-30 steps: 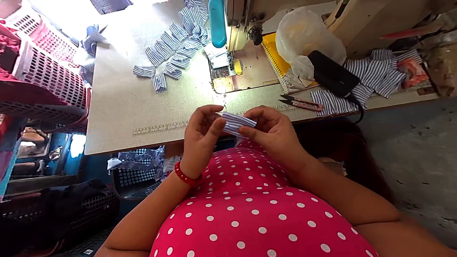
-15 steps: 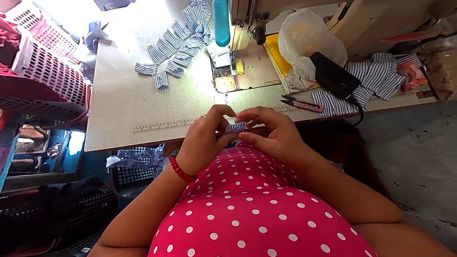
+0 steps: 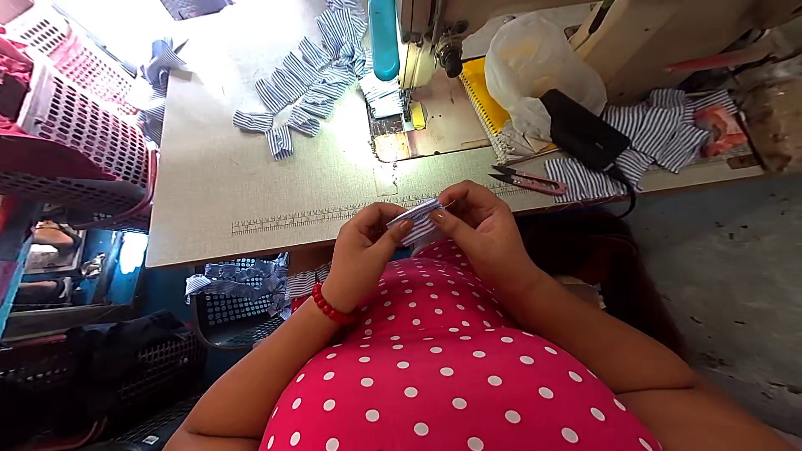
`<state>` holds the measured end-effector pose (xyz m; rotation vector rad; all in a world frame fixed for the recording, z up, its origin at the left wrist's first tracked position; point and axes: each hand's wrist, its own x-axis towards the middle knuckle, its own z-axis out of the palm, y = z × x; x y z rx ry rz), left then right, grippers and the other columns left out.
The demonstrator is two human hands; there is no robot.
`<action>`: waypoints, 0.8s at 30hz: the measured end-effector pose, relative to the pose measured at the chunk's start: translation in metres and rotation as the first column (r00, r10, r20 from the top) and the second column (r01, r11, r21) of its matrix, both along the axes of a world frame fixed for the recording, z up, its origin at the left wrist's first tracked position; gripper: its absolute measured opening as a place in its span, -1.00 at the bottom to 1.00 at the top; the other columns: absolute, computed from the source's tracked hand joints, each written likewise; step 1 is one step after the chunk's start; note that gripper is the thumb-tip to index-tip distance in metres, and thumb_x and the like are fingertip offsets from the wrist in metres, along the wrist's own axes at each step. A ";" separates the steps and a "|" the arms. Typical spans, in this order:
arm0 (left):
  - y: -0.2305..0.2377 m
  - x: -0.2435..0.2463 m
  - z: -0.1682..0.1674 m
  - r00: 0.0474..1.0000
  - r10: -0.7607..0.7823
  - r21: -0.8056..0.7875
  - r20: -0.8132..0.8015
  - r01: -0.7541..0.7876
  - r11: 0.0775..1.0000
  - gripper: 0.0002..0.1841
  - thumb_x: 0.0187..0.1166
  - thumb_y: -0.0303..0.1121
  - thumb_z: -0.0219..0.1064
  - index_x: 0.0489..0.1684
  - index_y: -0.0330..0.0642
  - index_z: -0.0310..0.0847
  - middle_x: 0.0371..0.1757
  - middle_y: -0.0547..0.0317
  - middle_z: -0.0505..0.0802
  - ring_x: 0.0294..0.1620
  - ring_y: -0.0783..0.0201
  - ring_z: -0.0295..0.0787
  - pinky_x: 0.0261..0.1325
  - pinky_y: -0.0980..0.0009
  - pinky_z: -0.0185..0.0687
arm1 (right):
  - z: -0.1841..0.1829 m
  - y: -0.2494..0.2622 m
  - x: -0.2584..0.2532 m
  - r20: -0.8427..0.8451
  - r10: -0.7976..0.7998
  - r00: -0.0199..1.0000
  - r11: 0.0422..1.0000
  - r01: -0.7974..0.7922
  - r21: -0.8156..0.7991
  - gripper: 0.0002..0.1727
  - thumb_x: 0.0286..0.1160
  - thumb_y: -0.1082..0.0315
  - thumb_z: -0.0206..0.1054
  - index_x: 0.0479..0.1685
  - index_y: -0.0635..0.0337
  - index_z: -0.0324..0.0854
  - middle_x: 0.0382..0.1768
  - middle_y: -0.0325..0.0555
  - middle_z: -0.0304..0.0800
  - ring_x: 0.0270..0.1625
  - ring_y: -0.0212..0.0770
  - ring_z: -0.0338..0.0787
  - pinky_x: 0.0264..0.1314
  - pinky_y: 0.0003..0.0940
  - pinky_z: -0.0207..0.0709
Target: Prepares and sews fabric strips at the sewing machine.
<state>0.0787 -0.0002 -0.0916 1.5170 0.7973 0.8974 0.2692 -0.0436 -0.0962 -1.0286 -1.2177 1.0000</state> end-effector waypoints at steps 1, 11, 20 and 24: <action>0.001 0.000 0.001 1.000 -0.004 0.044 -0.018 0.005 0.999 -0.89 0.66 -0.49 0.33 0.02 -0.23 0.66 -0.26 0.24 0.80 -0.38 0.49 0.71 -0.29 0.60 0.69 | 0.000 0.001 0.001 0.035 -0.005 0.999 1.000 0.005 0.005 -0.87 0.55 0.49 0.34 -0.02 0.14 0.59 -0.26 -0.32 0.70 -0.26 -0.52 0.72 -0.17 -0.64 0.67; -0.005 0.010 -0.004 0.985 0.065 -0.251 0.160 -0.023 0.968 -0.76 0.55 -0.52 0.43 0.10 -0.11 0.61 -0.22 0.20 0.79 -0.32 0.43 0.77 -0.23 0.53 0.77 | -0.003 -0.001 -0.008 -0.048 -0.060 0.997 0.998 0.058 -0.037 -0.83 0.57 0.52 0.35 0.02 0.12 0.58 -0.23 -0.27 0.70 -0.28 -0.48 0.75 -0.21 -0.61 0.71; 0.004 0.007 -0.003 0.987 0.155 0.308 -0.034 -0.137 0.941 -0.69 0.45 -0.53 0.52 0.11 -0.33 0.63 -0.34 0.20 0.72 -0.42 0.47 0.67 -0.34 0.61 0.67 | -0.006 0.002 -0.006 0.063 -0.063 0.996 0.998 0.063 0.007 -0.81 0.57 0.46 0.38 0.09 0.15 0.62 -0.18 -0.26 0.74 -0.20 -0.49 0.76 -0.14 -0.64 0.71; 0.004 0.011 0.003 0.981 0.193 0.438 -0.035 -0.158 0.885 -0.68 0.46 -0.53 0.51 0.12 -0.42 0.63 -0.25 0.11 0.78 -0.26 0.45 0.75 -0.21 0.59 0.75 | -0.019 0.007 -0.007 -0.184 0.035 0.982 0.997 -0.048 -0.066 -0.81 0.56 0.48 0.39 0.05 0.07 0.65 -0.16 -0.29 0.78 -0.14 -0.46 0.81 -0.02 -0.51 0.76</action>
